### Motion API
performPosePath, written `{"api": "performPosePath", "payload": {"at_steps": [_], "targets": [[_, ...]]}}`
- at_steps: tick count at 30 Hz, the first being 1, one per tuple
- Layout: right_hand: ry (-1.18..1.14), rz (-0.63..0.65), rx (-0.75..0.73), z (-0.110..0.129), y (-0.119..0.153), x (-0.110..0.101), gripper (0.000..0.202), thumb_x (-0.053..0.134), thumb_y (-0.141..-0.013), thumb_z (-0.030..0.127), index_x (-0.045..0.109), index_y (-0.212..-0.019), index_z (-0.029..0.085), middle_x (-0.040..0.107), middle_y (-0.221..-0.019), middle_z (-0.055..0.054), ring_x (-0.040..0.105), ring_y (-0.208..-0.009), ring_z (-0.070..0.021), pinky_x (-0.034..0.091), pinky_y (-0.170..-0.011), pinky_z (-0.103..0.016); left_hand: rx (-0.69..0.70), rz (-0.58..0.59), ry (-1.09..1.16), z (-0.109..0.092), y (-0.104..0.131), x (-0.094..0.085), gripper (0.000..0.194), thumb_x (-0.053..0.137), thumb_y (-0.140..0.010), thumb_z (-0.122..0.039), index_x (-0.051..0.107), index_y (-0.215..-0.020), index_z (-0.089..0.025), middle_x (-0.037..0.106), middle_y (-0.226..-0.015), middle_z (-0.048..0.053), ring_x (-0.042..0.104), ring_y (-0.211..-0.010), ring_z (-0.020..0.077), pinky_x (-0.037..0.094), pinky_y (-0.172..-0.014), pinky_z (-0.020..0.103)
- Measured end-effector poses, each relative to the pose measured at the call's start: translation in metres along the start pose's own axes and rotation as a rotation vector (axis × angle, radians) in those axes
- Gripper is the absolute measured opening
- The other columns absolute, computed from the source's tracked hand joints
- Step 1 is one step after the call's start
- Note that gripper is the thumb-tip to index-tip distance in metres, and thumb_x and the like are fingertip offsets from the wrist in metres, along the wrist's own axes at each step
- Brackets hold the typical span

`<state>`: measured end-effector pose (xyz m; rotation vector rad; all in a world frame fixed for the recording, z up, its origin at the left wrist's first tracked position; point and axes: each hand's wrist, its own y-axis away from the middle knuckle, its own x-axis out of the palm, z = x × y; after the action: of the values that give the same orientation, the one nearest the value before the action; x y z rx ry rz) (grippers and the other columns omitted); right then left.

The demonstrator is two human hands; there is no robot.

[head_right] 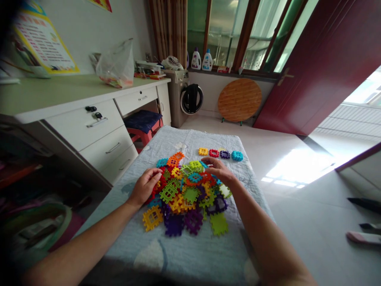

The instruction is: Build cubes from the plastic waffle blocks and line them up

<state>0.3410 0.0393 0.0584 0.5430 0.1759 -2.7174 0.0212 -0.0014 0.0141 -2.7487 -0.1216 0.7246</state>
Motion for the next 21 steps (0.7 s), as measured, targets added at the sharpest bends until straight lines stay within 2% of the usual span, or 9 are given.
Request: {"api": "performPosePath", "payload": {"at_steps": [3,5,9,13,17,21], "targets": [[0.132,0.03,0.017,0.01,0.009,0.0,0.05,0.064,-0.073,0.038,0.06,-0.119,0.021,0.063,-0.118,-0.007,0.058,-0.107,-0.0248,0.045,-0.095,-0.044,-0.06,0.089,0.038,0.001,-0.009,-0.005,0.03,0.052,-0.084,-0.044,0.066,-0.095,-0.019,0.065,-0.1,0.005,0.061,-0.099,0.0215,0.047,-0.093,0.036],[0.258,0.071,-0.025,0.019,0.013,0.003,0.048,0.066,-0.072,0.034,0.06,-0.119,0.023,0.062,-0.12,-0.006,0.057,-0.108,-0.0242,0.044,-0.096,-0.044,-0.092,0.109,0.026,0.001,-0.02,-0.008,0.032,0.053,-0.082,-0.045,0.066,-0.094,-0.018,0.066,-0.097,0.005,0.062,-0.095,0.0218,0.048,-0.09,0.036],[0.465,0.174,-0.136,0.03,0.007,0.013,0.053,0.065,-0.067,0.018,0.06,-0.119,0.026,0.059,-0.12,-0.005,0.056,-0.108,-0.0228,0.044,-0.097,-0.041,-0.05,-0.011,-0.041,0.005,-0.044,-0.007,0.033,0.051,-0.082,-0.043,0.065,-0.096,-0.017,0.065,-0.102,0.008,0.06,-0.097,0.0229,0.047,-0.091,0.037],[0.566,0.332,-0.166,0.029,-0.011,0.02,0.056,0.063,-0.064,0.011,0.06,-0.118,0.026,0.059,-0.117,-0.005,0.054,-0.107,-0.0228,0.044,-0.096,-0.04,0.026,-0.11,-0.159,0.018,-0.059,-0.002,0.029,0.05,-0.08,-0.04,0.066,-0.088,-0.017,0.064,-0.097,0.008,0.059,-0.1,0.0243,0.044,-0.098,0.037],[0.593,0.476,-0.121,0.027,-0.023,0.017,0.052,0.065,-0.067,0.014,0.059,-0.118,0.025,0.062,-0.114,-0.004,0.056,-0.103,-0.0222,0.046,-0.092,-0.037,0.072,-0.1,-0.218,0.031,-0.06,0.002,0.027,0.048,-0.081,-0.039,0.064,-0.086,-0.018,0.065,-0.094,0.008,0.06,-0.097,0.0238,0.045,-0.095,0.037],[0.73,0.521,-0.088,0.03,-0.026,0.018,0.047,0.07,-0.066,0.02,0.062,-0.112,0.024,0.063,-0.107,-0.005,0.055,-0.102,-0.0245,0.045,-0.091,-0.038,0.083,-0.058,-0.22,0.034,-0.058,0.001,0.028,0.047,-0.082,-0.039,0.064,-0.086,-0.018,0.065,-0.094,0.008,0.061,-0.095,0.0234,0.046,-0.093,0.037]]}}
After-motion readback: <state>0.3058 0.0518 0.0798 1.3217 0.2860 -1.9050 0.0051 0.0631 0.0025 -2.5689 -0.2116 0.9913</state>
